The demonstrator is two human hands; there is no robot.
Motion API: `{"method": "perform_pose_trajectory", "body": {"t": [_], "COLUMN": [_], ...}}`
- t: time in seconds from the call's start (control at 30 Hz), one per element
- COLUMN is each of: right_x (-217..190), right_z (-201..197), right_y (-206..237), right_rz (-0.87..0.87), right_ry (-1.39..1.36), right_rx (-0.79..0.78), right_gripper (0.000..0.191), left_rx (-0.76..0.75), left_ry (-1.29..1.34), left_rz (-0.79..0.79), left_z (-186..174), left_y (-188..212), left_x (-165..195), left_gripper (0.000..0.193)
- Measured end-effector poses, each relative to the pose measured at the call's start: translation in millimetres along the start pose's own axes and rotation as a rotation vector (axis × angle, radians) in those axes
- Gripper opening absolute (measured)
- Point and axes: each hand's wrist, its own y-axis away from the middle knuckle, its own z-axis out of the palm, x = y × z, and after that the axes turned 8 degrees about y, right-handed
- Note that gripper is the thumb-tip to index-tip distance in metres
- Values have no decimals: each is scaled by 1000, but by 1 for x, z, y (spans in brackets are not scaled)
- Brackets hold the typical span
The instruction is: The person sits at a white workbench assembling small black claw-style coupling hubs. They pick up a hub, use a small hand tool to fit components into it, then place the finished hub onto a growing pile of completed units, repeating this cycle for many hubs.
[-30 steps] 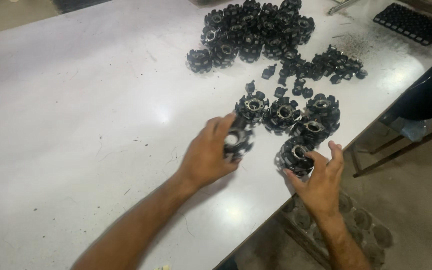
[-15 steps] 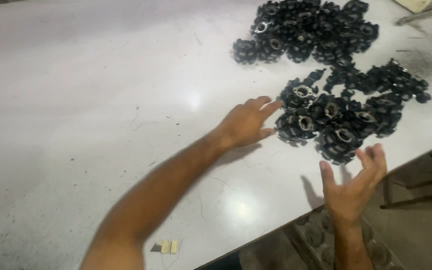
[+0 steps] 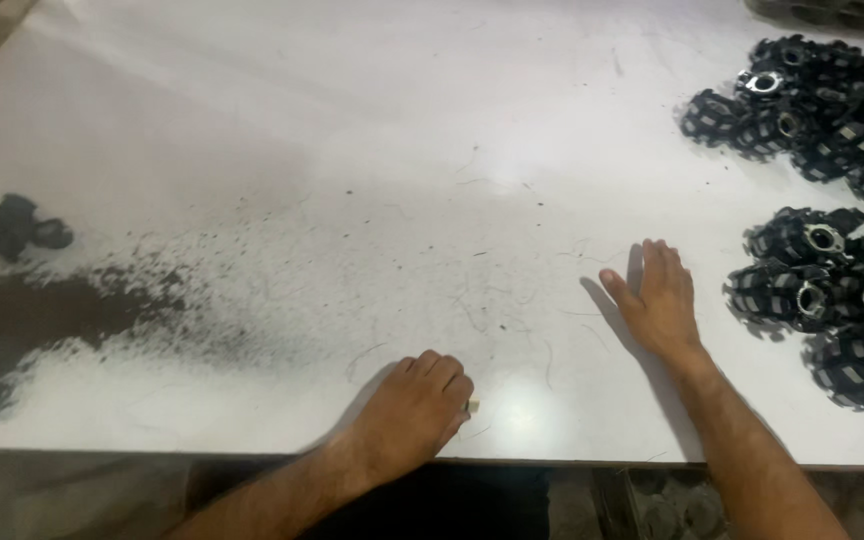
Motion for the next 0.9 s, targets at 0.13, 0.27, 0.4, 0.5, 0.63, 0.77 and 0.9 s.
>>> {"method": "perform_pose_trajectory", "body": {"t": [0.13, 0.27, 0.4, 0.5, 0.63, 0.77, 0.9], "right_x": [-79, -166, -250, -304, -290, -171, -86], "right_z": [1, 0, 8, 38, 57, 2, -17], "right_y": [-30, -69, -68, -27, 16, 26, 96], "right_rz": [-30, -132, -365, -711, -1019, -661, -113], "right_ry": [-77, -119, -363, -43, -328, -604, -217], "right_rx": [-69, -94, -295, -519, -457, -325, -213], "right_gripper": [94, 92, 80, 81, 85, 90, 95], "left_rx": [80, -69, 114, 326, 302, 288, 335], "left_ry": [106, 464, 683, 793, 860, 983, 1036], "left_rz": [-116, -341, -542, -605, -427, -424, -426], "left_z": [-7, -17, -9, 9, 19, -1, -21], "left_y": [51, 141, 223, 256, 268, 276, 270], "left_x": [1, 5, -5, -12, -23, -21, -15], "left_gripper": [16, 19, 18, 18, 18, 19, 17]}}
